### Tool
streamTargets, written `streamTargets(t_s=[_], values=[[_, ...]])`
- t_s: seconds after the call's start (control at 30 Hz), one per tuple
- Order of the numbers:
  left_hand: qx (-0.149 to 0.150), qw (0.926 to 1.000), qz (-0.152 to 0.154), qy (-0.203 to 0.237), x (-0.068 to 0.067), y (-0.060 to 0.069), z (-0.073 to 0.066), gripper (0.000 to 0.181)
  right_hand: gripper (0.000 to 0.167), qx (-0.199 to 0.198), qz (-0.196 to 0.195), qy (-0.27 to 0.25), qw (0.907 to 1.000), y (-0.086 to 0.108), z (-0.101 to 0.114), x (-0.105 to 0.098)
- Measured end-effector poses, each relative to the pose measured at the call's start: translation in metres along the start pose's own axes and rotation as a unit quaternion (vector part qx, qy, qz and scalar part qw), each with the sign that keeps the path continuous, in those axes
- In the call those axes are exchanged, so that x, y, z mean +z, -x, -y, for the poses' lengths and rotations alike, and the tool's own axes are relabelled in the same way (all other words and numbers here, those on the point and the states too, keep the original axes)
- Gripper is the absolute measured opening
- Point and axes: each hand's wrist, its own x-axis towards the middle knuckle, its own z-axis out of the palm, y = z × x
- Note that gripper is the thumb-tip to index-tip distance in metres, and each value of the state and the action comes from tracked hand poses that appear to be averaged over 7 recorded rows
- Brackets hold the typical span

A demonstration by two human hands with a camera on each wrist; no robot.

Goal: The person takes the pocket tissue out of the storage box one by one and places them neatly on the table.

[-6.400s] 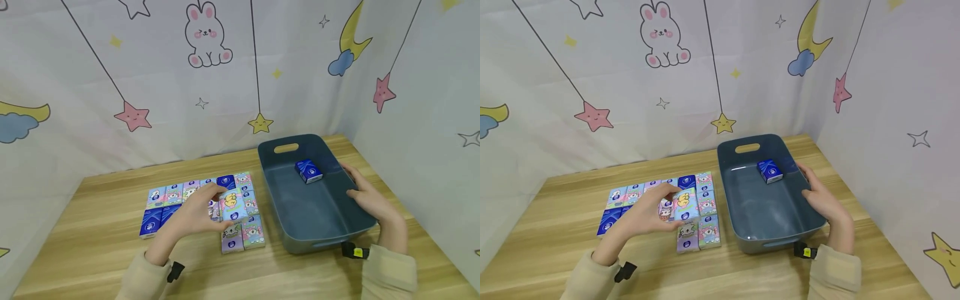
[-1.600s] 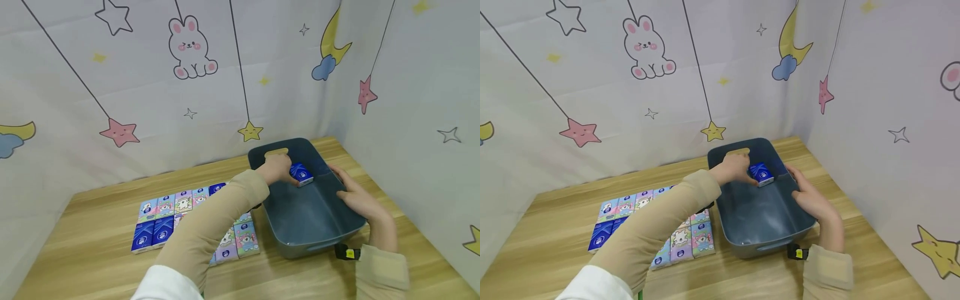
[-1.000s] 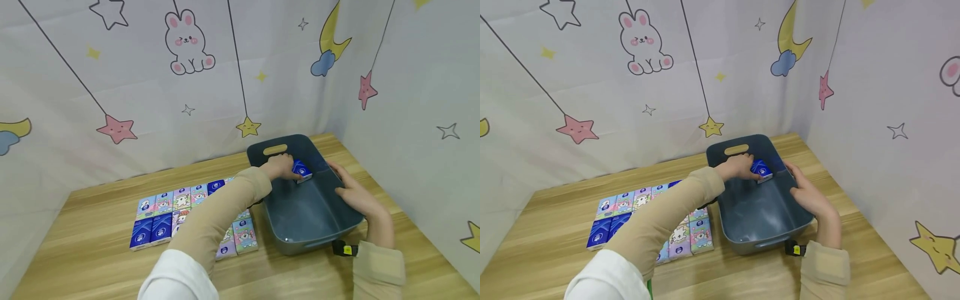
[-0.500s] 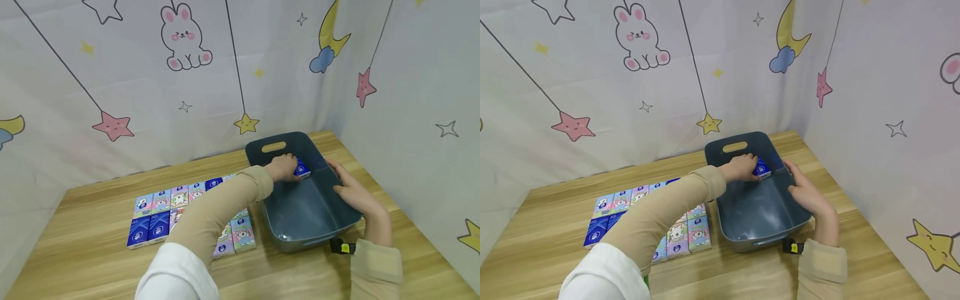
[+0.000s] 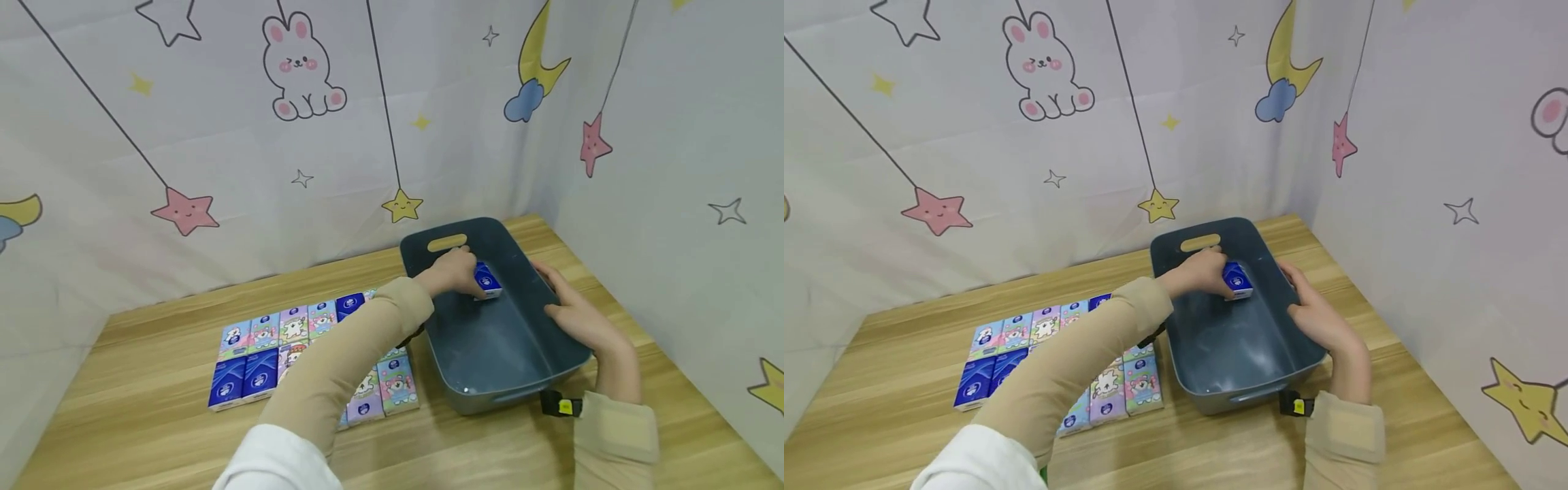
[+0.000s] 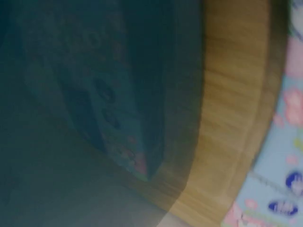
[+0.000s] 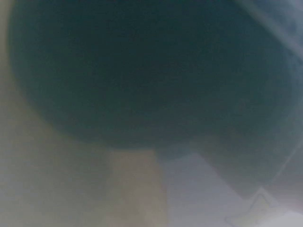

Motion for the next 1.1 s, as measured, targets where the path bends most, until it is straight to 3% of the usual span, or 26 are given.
streamTargets(t_s=[0.27,0.53,0.7,1.1], values=[[0.018,0.9958,-0.056,0.070,-0.005,0.011,0.010,0.068,0.080,0.003,0.001,0.007,1.0000,-0.001,0.002,0.002],[-0.030,0.9846,-0.090,0.146,-0.005,0.039,0.015,0.073,0.079,0.003,0.006,0.006,1.0000,0.000,0.002,0.004],[-0.026,0.9755,-0.115,0.186,-0.005,0.054,0.013,0.074,0.081,0.007,0.001,0.006,1.0000,0.001,0.002,0.002],[0.000,0.9674,-0.151,0.204,-0.016,0.093,0.009,0.076,0.081,0.003,0.002,0.018,0.9998,0.000,0.005,0.003]])
